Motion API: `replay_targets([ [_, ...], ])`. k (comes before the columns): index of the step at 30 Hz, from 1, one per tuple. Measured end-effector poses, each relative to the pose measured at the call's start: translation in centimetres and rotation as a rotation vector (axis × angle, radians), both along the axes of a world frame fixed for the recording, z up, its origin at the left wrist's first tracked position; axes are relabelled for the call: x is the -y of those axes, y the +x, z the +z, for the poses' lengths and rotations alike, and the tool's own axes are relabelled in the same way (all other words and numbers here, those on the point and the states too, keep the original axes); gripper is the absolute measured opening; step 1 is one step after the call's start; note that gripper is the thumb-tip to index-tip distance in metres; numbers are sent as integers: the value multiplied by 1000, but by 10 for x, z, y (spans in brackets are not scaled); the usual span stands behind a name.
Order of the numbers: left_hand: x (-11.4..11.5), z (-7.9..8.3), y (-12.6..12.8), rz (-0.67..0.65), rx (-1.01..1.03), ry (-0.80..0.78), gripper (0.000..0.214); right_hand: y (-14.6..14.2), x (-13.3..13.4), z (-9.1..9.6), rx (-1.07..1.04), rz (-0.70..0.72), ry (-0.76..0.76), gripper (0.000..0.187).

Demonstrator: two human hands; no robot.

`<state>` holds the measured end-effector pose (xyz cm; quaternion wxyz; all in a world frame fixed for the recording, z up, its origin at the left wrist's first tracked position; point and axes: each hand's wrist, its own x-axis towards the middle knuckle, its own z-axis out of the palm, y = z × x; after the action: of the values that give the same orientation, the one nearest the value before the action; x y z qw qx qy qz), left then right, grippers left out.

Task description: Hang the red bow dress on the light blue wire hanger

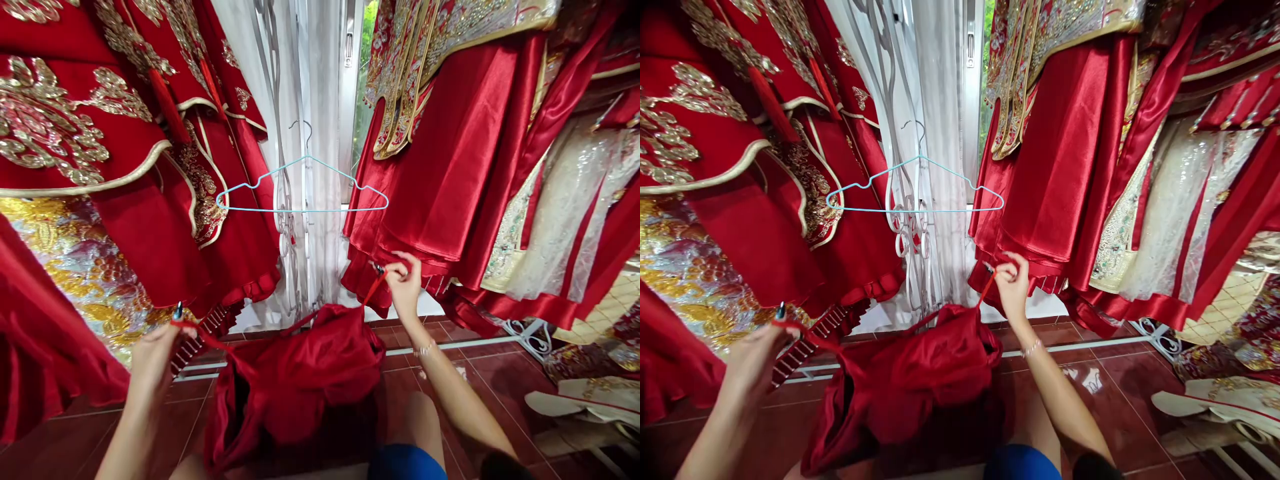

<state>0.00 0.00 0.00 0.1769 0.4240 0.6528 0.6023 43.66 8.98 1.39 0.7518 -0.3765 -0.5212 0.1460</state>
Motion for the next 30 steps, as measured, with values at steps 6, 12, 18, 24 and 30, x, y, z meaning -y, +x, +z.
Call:
replay_targets([
  [6, -53, 83, 23, -222, 232, 166, 16, 16, -55, 70, 39, -46, 147, 53],
  [12, -77, 115, 40, -191, 363, 226, 10, 26, -89, 91, 21, -91, 199, 64],
  [18, -74, 105, 42, -284, 352, 188, 7, 31, -112, 97, 56, -34, 221, 70],
  [24, -75, 103, 37, -370, 430, 146, 22, 39, -133, 101, 94, -51, 227, 74],
  [30, -125, 148, 28, -255, 270, 223, 23, 47, -156, 137, 177, 19, 265, 74],
])
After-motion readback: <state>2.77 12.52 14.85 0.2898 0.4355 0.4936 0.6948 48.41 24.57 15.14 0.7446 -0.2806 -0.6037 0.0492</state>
